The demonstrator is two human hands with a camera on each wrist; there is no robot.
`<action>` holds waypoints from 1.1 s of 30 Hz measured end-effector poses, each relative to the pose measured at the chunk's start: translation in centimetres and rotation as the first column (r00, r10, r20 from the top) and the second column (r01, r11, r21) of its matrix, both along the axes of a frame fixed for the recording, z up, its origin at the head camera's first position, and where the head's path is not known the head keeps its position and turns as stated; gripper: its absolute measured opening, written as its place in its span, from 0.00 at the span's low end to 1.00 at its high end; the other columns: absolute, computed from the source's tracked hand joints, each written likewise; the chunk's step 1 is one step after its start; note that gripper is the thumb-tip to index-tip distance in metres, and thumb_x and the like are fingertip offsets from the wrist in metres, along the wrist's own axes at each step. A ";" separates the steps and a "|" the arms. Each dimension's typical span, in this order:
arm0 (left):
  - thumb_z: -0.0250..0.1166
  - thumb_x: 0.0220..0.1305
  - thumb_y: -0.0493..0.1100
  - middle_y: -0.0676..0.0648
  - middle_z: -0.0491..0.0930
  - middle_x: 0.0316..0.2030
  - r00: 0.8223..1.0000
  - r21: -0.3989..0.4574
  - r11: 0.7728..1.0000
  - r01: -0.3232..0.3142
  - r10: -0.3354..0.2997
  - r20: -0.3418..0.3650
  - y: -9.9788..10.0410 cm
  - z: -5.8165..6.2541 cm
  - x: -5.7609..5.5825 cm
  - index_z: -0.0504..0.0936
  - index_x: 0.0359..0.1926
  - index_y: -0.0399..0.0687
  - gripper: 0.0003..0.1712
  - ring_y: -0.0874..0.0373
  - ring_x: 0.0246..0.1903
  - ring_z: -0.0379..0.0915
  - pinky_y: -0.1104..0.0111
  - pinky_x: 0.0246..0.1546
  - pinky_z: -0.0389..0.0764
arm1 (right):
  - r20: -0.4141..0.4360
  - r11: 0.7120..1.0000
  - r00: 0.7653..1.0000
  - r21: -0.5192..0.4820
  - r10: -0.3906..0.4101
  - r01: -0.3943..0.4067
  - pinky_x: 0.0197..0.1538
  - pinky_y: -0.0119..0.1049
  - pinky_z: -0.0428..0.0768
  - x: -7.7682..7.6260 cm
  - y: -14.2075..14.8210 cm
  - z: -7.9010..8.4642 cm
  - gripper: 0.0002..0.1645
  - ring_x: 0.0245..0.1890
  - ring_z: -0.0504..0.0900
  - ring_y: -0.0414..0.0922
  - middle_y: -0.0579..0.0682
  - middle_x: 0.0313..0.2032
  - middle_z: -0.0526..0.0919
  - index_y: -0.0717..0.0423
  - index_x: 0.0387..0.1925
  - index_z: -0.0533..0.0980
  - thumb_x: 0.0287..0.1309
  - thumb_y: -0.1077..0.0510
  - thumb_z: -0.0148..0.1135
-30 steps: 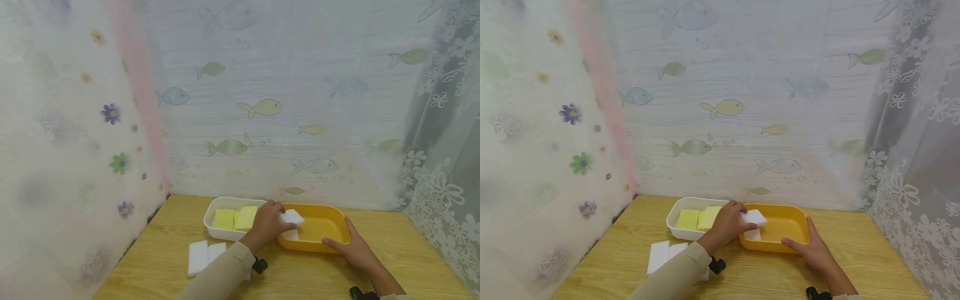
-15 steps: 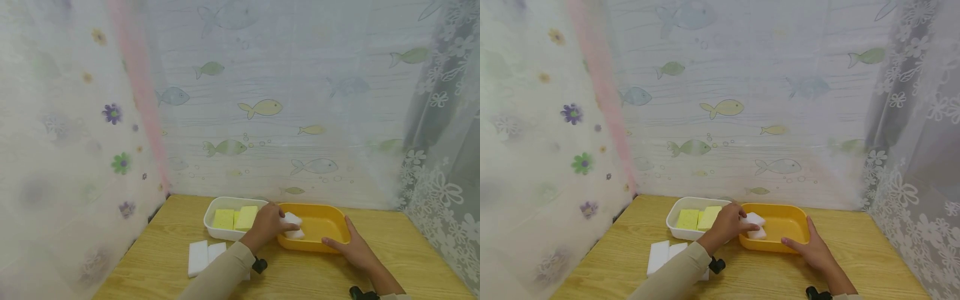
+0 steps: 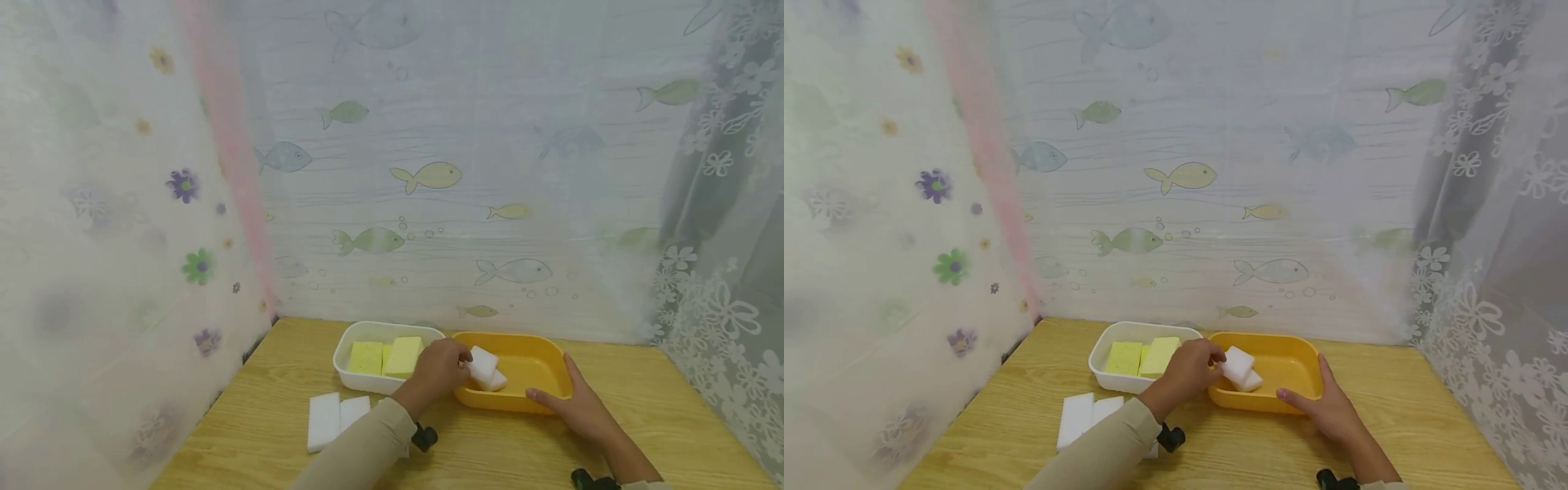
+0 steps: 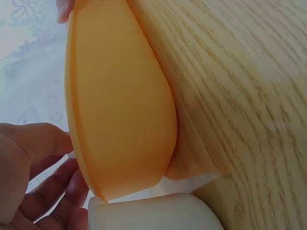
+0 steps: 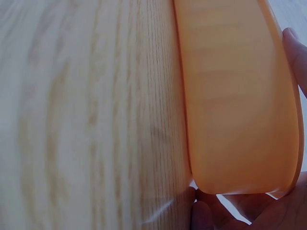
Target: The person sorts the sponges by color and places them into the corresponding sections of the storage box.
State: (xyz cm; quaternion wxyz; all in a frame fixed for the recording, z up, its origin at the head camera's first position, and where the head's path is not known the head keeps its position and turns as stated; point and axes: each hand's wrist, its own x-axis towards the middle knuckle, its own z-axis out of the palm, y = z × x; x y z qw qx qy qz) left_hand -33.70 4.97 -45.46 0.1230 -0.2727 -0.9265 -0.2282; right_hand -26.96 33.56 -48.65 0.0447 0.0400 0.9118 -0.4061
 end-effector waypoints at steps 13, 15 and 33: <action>0.77 0.60 0.51 0.65 0.84 0.31 0.997 -0.069 0.996 -0.049 0.045 -0.056 0.2 0.2 0.0 0.90 0.29 0.64 0.05 0.69 0.30 0.76 0.72 0.32 0.75 | 0.003 1.000 1.000 -0.022 -0.002 0.002 0.72 0.76 0.50 0.1 0.1 -0.2 0.77 0.77 0.42 0.77 0.75 0.79 0.35 0.49 0.79 0.16 0.63 0.28 0.64; 0.78 0.58 0.53 0.66 0.84 0.29 0.996 -0.088 0.994 -0.062 0.057 -0.062 0.2 0.1 -0.1 0.89 0.27 0.65 0.06 0.68 0.30 0.75 0.70 0.34 0.75 | 0.007 1.000 1.000 -0.029 -0.003 0.003 0.72 0.76 0.49 0.1 0.1 -0.2 0.77 0.77 0.42 0.77 0.75 0.79 0.35 0.50 0.79 0.16 0.63 0.28 0.64; 0.79 0.55 0.62 0.66 0.86 0.33 0.991 -0.077 0.993 -0.091 0.083 -0.100 -0.7 0.3 0.0 0.91 0.32 0.66 0.12 0.66 0.33 0.74 0.70 0.34 0.67 | 0.008 1.000 1.000 -0.010 -0.007 0.007 0.72 0.76 0.51 0.0 0.1 -0.1 0.77 0.76 0.43 0.77 0.76 0.79 0.35 0.50 0.79 0.17 0.62 0.27 0.63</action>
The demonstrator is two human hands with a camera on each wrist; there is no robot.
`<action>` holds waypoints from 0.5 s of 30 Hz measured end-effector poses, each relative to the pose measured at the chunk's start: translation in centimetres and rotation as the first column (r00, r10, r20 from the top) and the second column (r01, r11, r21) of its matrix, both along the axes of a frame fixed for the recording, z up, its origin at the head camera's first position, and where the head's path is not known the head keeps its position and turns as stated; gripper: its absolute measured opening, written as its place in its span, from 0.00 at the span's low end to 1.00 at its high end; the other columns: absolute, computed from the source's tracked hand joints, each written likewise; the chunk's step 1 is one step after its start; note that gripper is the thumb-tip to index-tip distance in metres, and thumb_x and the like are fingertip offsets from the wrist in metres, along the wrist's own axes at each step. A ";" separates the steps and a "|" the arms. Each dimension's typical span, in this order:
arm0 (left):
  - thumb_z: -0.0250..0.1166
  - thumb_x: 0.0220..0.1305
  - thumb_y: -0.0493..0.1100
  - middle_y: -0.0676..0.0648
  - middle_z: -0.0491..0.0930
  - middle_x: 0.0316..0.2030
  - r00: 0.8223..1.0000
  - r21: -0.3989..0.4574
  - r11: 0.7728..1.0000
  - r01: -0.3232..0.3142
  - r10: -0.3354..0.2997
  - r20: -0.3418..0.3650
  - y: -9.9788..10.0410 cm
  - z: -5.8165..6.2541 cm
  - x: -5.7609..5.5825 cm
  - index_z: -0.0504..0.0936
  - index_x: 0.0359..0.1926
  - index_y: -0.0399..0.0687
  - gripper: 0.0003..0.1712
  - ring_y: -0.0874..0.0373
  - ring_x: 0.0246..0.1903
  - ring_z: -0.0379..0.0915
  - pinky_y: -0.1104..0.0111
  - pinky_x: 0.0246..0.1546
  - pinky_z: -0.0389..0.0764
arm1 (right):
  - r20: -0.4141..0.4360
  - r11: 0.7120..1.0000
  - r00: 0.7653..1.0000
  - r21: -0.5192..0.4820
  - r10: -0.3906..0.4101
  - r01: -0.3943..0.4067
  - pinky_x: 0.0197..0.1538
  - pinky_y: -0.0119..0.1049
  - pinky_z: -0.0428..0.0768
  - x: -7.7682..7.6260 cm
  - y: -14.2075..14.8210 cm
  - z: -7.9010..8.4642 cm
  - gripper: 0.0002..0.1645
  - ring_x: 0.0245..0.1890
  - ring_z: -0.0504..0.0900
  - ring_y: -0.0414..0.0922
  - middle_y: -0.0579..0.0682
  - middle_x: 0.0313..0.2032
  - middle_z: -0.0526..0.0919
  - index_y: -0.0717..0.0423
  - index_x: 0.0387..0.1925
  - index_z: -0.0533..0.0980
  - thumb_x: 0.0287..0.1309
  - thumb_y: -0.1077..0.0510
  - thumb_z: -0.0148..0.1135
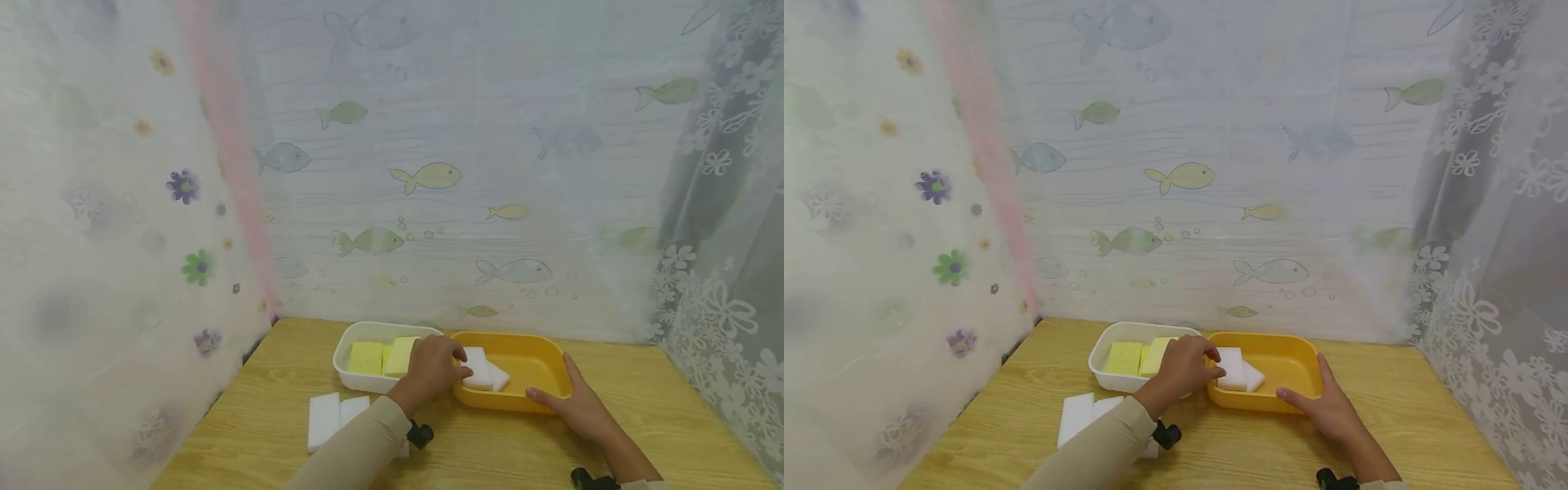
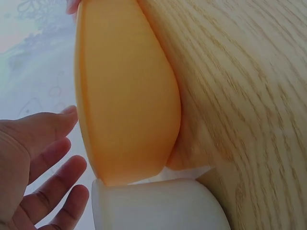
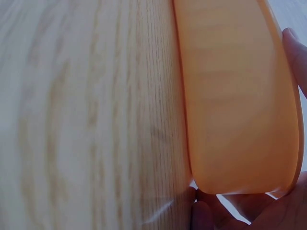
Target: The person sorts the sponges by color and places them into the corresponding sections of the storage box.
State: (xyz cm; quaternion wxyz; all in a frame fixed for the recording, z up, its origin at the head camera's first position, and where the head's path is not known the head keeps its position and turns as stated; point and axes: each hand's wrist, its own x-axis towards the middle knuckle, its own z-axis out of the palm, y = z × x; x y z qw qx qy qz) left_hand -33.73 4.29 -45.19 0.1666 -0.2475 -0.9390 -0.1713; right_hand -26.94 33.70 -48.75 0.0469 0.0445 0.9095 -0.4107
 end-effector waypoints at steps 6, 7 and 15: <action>0.80 0.54 0.61 0.64 0.86 0.33 0.999 0.060 0.998 0.013 -0.015 0.041 -1.0 0.4 0.5 0.90 0.33 0.62 0.13 0.65 0.35 0.76 0.69 0.35 0.67 | 0.004 1.000 1.000 0.005 -0.004 0.004 0.72 0.76 0.51 0.0 0.0 0.0 0.77 0.76 0.43 0.77 0.76 0.79 0.35 0.50 0.79 0.16 0.63 0.27 0.63; 0.80 0.54 0.61 0.63 0.86 0.34 0.999 0.066 0.998 0.015 -0.018 0.048 -1.2 0.4 0.6 0.90 0.34 0.62 0.13 0.66 0.35 0.76 0.68 0.35 0.68 | 0.003 1.000 1.000 0.005 -0.003 0.003 0.72 0.76 0.51 0.0 0.0 0.0 0.77 0.76 0.43 0.77 0.76 0.79 0.35 0.50 0.79 0.17 0.63 0.27 0.63; 0.80 0.54 0.60 0.59 0.87 0.38 0.998 0.103 0.993 0.053 -0.058 0.037 -3.5 0.8 0.9 0.91 0.38 0.59 0.15 0.64 0.37 0.80 0.66 0.36 0.72 | 0.004 1.000 1.000 0.008 -0.008 0.008 0.72 0.75 0.51 0.0 0.1 0.0 0.78 0.76 0.45 0.77 0.76 0.79 0.37 0.51 0.79 0.17 0.62 0.26 0.64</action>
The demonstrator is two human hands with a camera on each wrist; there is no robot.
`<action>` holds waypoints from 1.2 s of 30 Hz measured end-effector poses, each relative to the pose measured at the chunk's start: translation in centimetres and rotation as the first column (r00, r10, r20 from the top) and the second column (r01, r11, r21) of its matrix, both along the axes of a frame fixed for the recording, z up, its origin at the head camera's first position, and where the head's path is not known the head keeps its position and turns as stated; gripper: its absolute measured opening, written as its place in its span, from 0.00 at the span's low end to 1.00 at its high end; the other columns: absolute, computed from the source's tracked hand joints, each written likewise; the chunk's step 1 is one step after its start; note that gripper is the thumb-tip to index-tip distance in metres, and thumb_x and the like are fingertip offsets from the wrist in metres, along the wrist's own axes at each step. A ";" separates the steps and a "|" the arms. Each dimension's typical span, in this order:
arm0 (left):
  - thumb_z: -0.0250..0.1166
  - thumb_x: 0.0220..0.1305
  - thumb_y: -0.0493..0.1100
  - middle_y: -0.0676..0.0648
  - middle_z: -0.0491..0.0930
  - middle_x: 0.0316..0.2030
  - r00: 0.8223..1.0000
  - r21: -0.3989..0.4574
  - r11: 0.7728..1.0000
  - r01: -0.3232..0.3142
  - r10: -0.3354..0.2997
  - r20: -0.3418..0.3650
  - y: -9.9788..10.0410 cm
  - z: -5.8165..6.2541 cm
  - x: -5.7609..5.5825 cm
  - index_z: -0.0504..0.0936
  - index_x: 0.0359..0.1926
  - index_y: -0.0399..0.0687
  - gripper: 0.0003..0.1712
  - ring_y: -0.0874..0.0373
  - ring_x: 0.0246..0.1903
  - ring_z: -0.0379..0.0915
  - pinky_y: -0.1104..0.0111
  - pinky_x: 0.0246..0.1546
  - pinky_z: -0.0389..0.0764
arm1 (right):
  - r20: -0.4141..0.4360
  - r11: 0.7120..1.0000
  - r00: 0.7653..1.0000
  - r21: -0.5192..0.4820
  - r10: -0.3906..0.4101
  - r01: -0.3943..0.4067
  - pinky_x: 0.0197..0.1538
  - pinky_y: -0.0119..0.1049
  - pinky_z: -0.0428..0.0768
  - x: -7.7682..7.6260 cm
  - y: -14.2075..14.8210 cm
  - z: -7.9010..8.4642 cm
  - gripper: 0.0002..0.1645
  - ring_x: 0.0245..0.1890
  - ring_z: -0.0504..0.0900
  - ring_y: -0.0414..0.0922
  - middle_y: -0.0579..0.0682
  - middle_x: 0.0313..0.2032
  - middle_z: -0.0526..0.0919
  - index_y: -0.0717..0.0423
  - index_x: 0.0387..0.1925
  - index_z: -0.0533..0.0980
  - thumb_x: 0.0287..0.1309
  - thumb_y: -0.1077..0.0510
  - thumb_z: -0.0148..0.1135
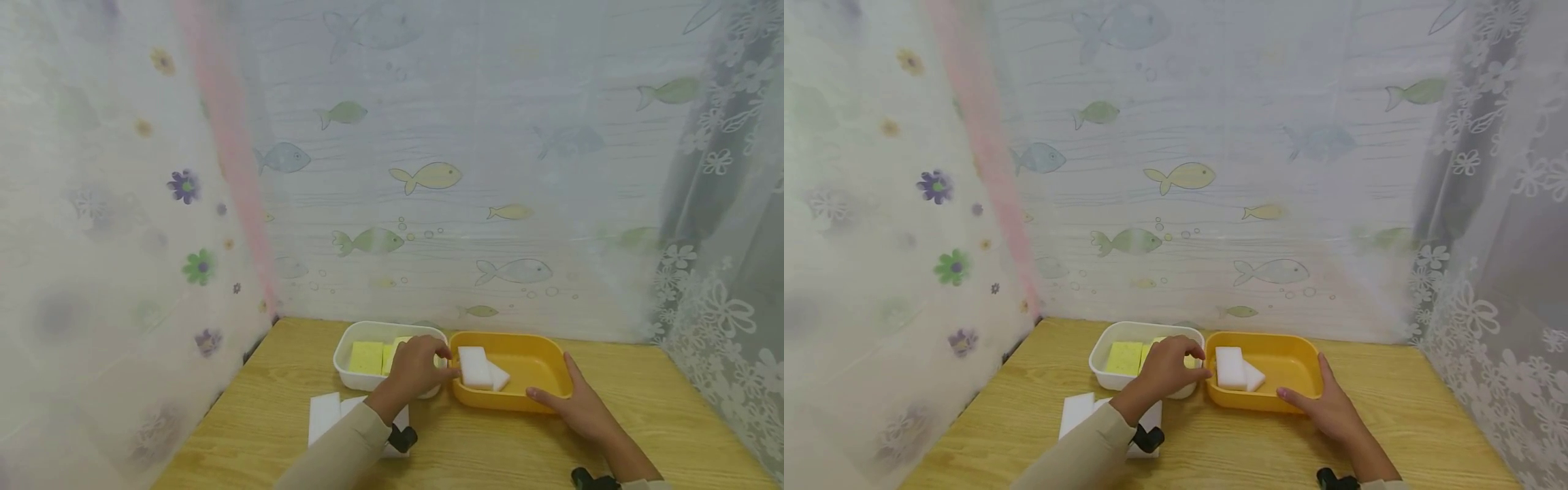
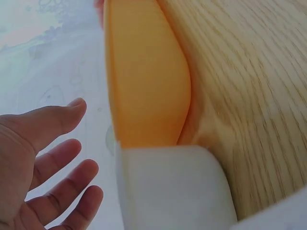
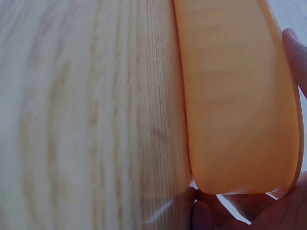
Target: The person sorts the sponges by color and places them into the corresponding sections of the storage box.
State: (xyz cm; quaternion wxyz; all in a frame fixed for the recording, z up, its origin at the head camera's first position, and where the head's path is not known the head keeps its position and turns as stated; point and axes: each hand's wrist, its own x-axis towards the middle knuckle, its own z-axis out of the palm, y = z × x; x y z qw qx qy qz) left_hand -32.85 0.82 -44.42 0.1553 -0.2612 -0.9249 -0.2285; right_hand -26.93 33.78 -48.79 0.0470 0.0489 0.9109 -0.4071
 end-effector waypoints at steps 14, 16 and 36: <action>0.80 0.55 0.60 0.54 0.87 0.44 0.994 0.094 0.995 -0.019 0.008 0.113 -3.8 0.3 1.4 0.89 0.44 0.56 0.21 0.52 0.47 0.82 0.58 0.47 0.77 | 0.007 1.000 1.000 0.010 0.002 -0.002 0.72 0.76 0.52 0.0 0.1 0.2 0.77 0.76 0.45 0.77 0.77 0.78 0.36 0.51 0.79 0.17 0.62 0.26 0.62; 0.79 0.55 0.60 0.55 0.87 0.44 0.993 0.099 0.995 -0.016 0.004 0.117 -4.2 0.2 1.5 0.88 0.45 0.57 0.21 0.52 0.48 0.82 0.59 0.47 0.78 | 0.008 1.000 1.000 0.010 0.006 -0.006 0.72 0.76 0.51 0.0 0.1 0.3 0.77 0.76 0.44 0.78 0.77 0.78 0.35 0.51 0.79 0.17 0.63 0.26 0.62; 0.79 0.55 0.61 0.54 0.84 0.51 0.963 0.170 0.984 0.054 -0.097 0.251 -9.6 -0.6 3.9 0.85 0.55 0.53 0.30 0.54 0.52 0.79 0.58 0.52 0.82 | -0.003 1.000 1.000 0.002 0.020 -0.020 0.71 0.77 0.51 0.0 0.0 0.0 0.77 0.76 0.42 0.78 0.76 0.78 0.34 0.50 0.78 0.15 0.63 0.27 0.63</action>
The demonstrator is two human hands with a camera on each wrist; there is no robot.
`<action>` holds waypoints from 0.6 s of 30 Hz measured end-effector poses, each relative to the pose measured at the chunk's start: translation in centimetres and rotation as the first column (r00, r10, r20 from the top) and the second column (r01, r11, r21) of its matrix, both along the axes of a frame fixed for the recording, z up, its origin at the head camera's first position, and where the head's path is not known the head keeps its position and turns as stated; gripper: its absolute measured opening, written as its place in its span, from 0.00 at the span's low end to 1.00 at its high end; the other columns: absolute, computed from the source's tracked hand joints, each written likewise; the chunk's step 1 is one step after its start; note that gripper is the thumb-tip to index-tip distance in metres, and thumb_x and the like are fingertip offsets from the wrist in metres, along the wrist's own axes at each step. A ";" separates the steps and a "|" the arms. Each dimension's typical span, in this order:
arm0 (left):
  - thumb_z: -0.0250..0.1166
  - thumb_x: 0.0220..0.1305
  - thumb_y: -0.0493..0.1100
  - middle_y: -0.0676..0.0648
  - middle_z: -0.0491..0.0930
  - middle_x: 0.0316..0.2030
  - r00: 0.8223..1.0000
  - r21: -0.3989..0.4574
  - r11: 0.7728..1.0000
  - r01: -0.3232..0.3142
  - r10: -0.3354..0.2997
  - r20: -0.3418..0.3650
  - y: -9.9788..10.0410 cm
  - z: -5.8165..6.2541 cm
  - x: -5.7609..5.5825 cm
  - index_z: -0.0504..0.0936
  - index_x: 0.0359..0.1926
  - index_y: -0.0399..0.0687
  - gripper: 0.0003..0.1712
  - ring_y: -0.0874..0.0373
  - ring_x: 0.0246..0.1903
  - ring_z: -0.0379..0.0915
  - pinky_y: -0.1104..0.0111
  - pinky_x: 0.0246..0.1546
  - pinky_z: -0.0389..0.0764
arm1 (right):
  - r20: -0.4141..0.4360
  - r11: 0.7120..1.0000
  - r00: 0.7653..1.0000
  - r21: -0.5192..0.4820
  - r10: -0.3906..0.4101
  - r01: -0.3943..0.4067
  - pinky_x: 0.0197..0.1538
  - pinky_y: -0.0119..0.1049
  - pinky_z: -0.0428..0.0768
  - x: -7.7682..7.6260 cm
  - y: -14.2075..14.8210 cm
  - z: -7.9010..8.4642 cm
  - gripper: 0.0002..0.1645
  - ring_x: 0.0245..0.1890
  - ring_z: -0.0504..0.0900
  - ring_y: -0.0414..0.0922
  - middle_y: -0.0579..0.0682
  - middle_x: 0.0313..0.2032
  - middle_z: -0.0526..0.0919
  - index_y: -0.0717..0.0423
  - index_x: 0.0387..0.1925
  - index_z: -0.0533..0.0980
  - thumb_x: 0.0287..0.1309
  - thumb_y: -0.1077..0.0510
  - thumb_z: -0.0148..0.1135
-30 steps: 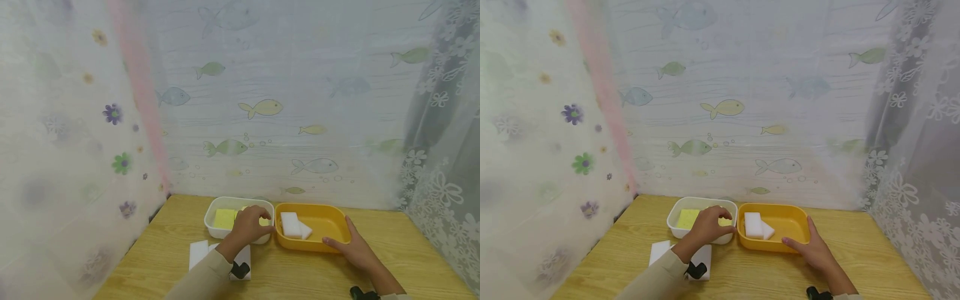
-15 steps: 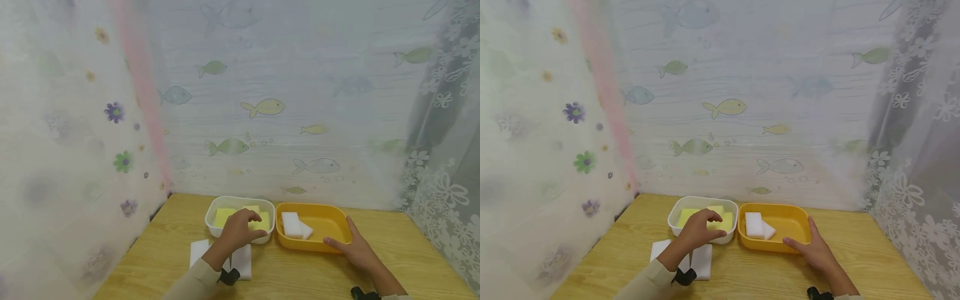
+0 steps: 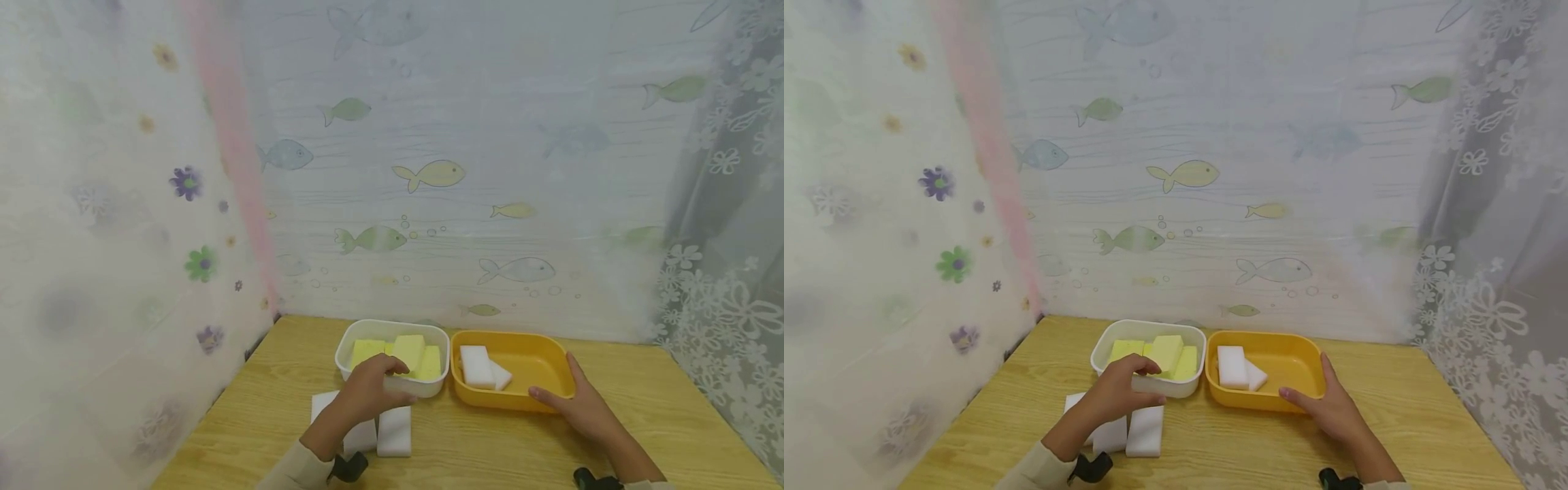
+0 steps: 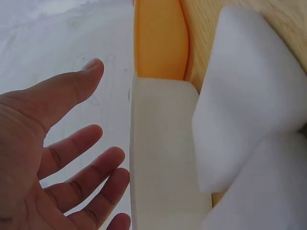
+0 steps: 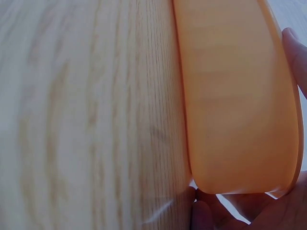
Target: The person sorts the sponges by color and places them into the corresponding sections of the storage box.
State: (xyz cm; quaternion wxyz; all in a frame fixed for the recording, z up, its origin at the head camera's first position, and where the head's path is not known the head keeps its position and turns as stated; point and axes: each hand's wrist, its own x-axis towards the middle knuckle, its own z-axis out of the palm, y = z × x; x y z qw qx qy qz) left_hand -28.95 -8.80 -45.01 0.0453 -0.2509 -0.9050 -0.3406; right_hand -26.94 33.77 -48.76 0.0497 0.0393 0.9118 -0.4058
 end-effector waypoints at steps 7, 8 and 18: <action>0.80 0.53 0.63 0.53 0.84 0.53 0.994 0.014 0.998 0.056 -0.058 0.096 -1.5 -0.6 0.6 0.84 0.57 0.55 0.34 0.55 0.53 0.79 0.61 0.50 0.82 | 0.003 1.000 1.000 -0.012 0.003 -0.003 0.71 0.77 0.51 -0.1 0.0 -0.1 0.76 0.76 0.41 0.78 0.75 0.79 0.33 0.49 0.79 0.16 0.64 0.27 0.63; 0.80 0.52 0.64 0.53 0.84 0.53 0.993 0.002 0.998 0.070 -0.070 0.097 -1.7 -0.7 0.6 0.84 0.57 0.54 0.35 0.55 0.54 0.79 0.60 0.52 0.82 | 0.005 1.000 1.000 -0.017 0.001 -0.001 0.71 0.77 0.50 -0.1 0.1 -0.1 0.76 0.76 0.41 0.77 0.75 0.79 0.33 0.49 0.79 0.16 0.63 0.27 0.63; 0.82 0.46 0.64 0.54 0.82 0.61 0.968 -0.031 0.979 0.203 -0.196 0.155 -2.8 -1.1 0.5 0.80 0.63 0.50 0.46 0.53 0.62 0.77 0.53 0.64 0.77 | 0.005 1.000 1.000 -0.026 0.004 -0.004 0.71 0.77 0.50 0.0 0.0 0.0 0.76 0.77 0.40 0.77 0.75 0.79 0.32 0.50 0.79 0.17 0.63 0.28 0.64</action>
